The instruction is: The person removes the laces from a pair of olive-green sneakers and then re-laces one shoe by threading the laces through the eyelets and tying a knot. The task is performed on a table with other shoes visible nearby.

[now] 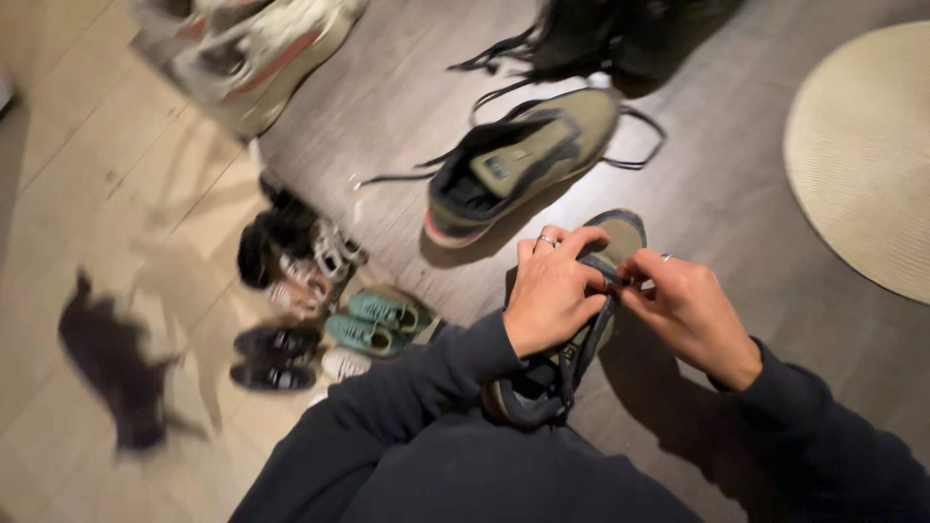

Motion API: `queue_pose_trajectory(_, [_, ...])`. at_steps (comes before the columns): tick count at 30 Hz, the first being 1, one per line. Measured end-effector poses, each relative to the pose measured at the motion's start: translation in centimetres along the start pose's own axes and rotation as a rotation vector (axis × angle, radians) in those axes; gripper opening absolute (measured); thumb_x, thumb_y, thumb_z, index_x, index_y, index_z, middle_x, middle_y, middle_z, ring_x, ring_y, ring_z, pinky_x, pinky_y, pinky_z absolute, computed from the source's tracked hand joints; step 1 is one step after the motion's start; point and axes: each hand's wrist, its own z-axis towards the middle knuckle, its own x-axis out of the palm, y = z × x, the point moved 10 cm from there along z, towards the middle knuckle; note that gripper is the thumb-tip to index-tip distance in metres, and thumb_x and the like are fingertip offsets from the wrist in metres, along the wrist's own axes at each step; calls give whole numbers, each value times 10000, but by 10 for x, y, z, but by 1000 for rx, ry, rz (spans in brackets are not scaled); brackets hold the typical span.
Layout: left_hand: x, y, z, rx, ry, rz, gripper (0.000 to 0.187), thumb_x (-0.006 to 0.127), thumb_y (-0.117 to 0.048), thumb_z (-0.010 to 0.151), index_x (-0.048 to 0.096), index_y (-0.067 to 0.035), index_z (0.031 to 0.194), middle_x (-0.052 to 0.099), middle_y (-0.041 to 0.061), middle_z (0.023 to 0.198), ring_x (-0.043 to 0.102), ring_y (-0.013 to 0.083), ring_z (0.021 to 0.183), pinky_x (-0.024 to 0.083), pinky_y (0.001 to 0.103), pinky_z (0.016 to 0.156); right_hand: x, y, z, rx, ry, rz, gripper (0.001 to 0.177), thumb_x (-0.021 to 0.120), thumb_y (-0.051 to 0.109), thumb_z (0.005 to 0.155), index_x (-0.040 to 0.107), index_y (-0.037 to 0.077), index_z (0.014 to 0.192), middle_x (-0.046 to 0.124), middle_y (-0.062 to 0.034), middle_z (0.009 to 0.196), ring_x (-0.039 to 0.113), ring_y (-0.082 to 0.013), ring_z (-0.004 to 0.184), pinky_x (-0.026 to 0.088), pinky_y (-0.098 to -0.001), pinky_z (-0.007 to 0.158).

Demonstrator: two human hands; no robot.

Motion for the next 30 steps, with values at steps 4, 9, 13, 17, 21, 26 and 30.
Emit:
queue_pose_trajectory(4, [21,-35,19,149,-2,102,123,750,-167,713,727,-71,786,574,66,1296,513,340,1130,341,508,912,-24,-22,-23,58,-168,6,194,733,112,836,650,40,996,707,-143,826,692,-288,672,533,-368,624])
queue_pose_trajectory(9, [55,-66,37,290,66,212,64,715,-111,747,688,-54,756,580,99,1269,533,344,1050,350,496,840,-45,-47,-54,111,-347,4,190,720,95,843,653,17,1003,736,-151,873,731,-295,761,554,-354,668])
queue_pose_trajectory(13, [67,-80,35,372,79,173,74,713,-114,753,699,-52,791,597,104,1235,535,354,1047,363,499,831,-46,-58,-79,191,-445,65,168,713,96,848,658,8,981,738,-151,853,744,-270,760,558,-350,667])
queue_pose_trajectory(17, [67,-76,40,377,40,120,80,709,-107,733,701,-46,782,616,88,1258,543,360,1076,389,488,822,-49,-64,-77,224,-525,95,167,717,104,847,662,8,972,735,-153,821,742,-265,734,564,-350,667])
queue_pose_trajectory(21, [65,-68,32,332,35,40,75,729,-100,756,705,-41,794,585,105,1380,532,381,1098,406,502,843,-43,-62,-83,269,-546,123,161,712,122,859,662,15,968,740,-140,812,754,-254,711,571,-342,639])
queue_pose_trajectory(26, [72,-60,33,294,61,40,119,766,-99,707,705,-35,786,495,139,1528,530,384,1153,405,527,915,-48,-52,-75,235,-533,-20,179,725,120,852,653,4,967,731,-159,823,729,-287,747,556,-354,660])
queue_pose_trajectory(30, [80,-46,38,244,88,-14,116,797,-131,667,767,-91,772,513,78,1520,522,360,1227,379,538,1027,-44,-69,-69,274,-439,82,194,712,123,851,656,7,997,736,-134,812,734,-230,706,562,-338,651])
